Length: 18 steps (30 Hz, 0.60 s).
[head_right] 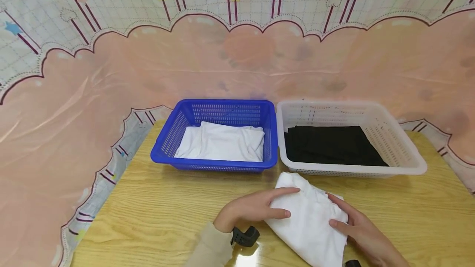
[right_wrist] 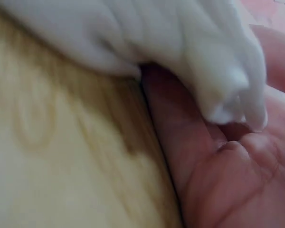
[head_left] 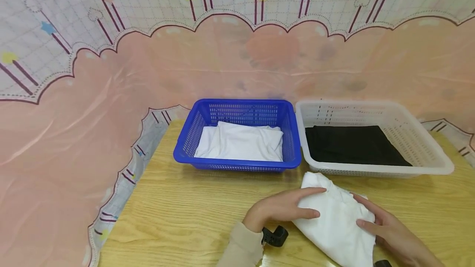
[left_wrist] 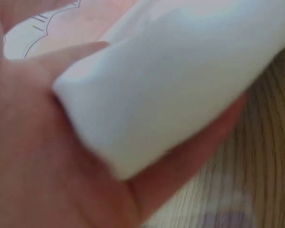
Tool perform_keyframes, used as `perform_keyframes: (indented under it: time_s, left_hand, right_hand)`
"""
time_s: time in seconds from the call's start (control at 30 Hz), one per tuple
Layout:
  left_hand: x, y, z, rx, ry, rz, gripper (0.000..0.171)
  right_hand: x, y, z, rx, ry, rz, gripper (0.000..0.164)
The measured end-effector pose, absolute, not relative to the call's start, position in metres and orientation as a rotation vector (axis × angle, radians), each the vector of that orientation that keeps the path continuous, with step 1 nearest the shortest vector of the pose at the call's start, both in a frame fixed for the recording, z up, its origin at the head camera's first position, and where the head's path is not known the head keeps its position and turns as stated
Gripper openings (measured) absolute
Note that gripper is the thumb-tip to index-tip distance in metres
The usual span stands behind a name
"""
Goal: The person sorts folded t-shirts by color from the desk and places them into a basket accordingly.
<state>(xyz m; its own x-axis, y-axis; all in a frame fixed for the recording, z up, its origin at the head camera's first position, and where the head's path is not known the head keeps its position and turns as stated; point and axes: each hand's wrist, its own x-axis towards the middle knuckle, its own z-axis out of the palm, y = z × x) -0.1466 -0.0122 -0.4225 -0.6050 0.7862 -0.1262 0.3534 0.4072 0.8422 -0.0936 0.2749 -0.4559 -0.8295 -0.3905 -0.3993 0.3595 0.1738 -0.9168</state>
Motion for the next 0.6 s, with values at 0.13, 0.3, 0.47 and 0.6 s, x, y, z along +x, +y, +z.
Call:
perform_keyframes:
  time_s: [0.13,0.3,0.47,0.6]
  left_hand:
    - [-0.150,-0.014,-0.422,1.018,2.236,1.152,0.051]
    - [-0.151,-0.018,-0.420,1.001,2.258,1.255,0.050]
    - [-0.153,-0.022,-0.420,0.940,2.236,1.406,0.049]
    - [-0.154,-0.021,-0.419,0.907,2.211,1.501,0.049]
  right_hand:
    - [-0.093,0.271,-0.454,-0.023,1.953,-1.698,0.070]
    - [-0.092,0.266,-0.453,-0.008,2.057,-1.702,0.068]
    - [-0.092,0.263,-0.454,-0.028,1.862,-1.978,0.067]
    - [-0.091,0.262,-0.454,-0.076,1.478,-2.287,0.057]
